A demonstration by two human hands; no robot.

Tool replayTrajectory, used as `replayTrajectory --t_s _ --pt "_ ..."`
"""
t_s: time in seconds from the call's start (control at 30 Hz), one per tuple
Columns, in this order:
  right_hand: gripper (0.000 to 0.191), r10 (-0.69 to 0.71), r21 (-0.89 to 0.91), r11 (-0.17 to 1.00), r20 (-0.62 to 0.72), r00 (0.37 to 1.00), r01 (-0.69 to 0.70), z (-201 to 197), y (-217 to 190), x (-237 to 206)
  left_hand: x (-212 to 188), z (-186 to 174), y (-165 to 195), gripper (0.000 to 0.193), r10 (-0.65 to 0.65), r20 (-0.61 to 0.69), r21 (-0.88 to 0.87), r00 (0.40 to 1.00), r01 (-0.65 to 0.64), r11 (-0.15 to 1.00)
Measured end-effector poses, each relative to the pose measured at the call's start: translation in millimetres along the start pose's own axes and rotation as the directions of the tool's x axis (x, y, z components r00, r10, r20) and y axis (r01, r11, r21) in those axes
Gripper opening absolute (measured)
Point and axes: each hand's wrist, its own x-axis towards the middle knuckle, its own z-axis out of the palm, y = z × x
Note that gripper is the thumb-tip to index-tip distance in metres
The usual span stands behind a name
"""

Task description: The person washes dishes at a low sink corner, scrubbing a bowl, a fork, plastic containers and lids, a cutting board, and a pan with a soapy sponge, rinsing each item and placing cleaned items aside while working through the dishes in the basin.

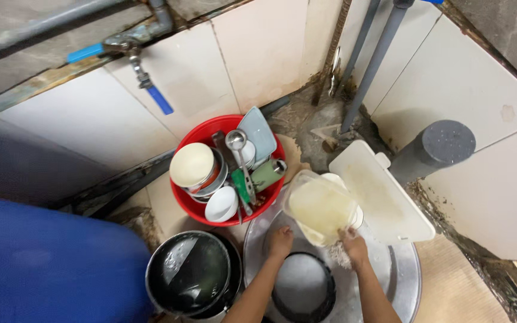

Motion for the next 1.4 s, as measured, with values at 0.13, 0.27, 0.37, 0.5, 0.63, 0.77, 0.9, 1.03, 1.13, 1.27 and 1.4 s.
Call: replayTrajectory --t_s 0.13,0.27,0.37,0.5,0.63,0.77,0.9,1.03,1.13,1.27,1.4 --pt "0.05 0.118 0.062 0.989 0.181 0.976 -0.131 8.7 -0.6 20.9 33.5 32.0 16.1 0.029 -0.23 0.34 -0.423 0.912 0.367 0.829" --pt "0.033 0.046 0.152 0.985 0.228 0.973 -0.083 21.2 2.3 27.7 46.1 59.2 19.3 0.04 -0.417 0.48 -0.554 0.772 0.635 0.538" --pt "0.03 0.066 0.388 0.908 0.238 0.969 -0.157 25.4 11.9 24.8 41.0 70.3 11.6 0.045 -0.462 0.491 -0.522 0.739 0.674 0.523" --pt "0.029 0.134 0.419 0.881 0.222 0.966 -0.219 30.5 26.3 9.1 22.2 74.5 -5.5 0.052 -0.316 0.266 -0.563 0.911 0.413 0.715" --pt "0.03 0.075 0.335 0.935 0.144 0.987 -0.12 34.9 33.8 -7.7 -0.1 73.1 -18.6 0.045 -0.471 0.295 -0.473 0.831 0.556 0.684" --pt "0.032 0.113 0.239 0.96 0.147 0.983 -0.146 27.1 37.6 -18.7 -18.4 70.4 -20.8 0.046 -0.564 0.309 -0.461 0.766 0.639 0.615" --pt "0.044 0.15 0.172 0.97 0.13 0.98 -0.171 17.3 39.7 -22.8 -26.9 65.8 -15.7 0.036 -0.554 0.193 -0.399 0.81 0.581 0.71" --pt "0.05 0.178 0.079 0.98 0.071 0.981 -0.184 12.1 39.3 -19.8 -26.2 60.8 -9.9 0.033 -0.404 0.002 -0.256 0.915 0.391 0.884" --pt "0.047 0.081 0.135 0.988 -0.008 0.997 -0.079 7.5 38.1 -15.6 -24.4 56.3 -7.5 0.032 -0.434 -0.047 -0.243 0.9 0.411 0.879" --pt "0.047 0.207 0.327 0.927 -0.036 0.978 -0.184 -1.3 39.7 -14.5 -27.0 44.1 -8.2 0.045 -0.452 -0.122 -0.4 0.884 0.373 0.837" --pt "0.046 0.278 0.362 0.9 -0.05 0.959 -0.242 -10.4 41.7 -21.8 -34.5 19.3 -14.8 0.046 -0.339 -0.22 -0.162 0.915 0.308 0.937"
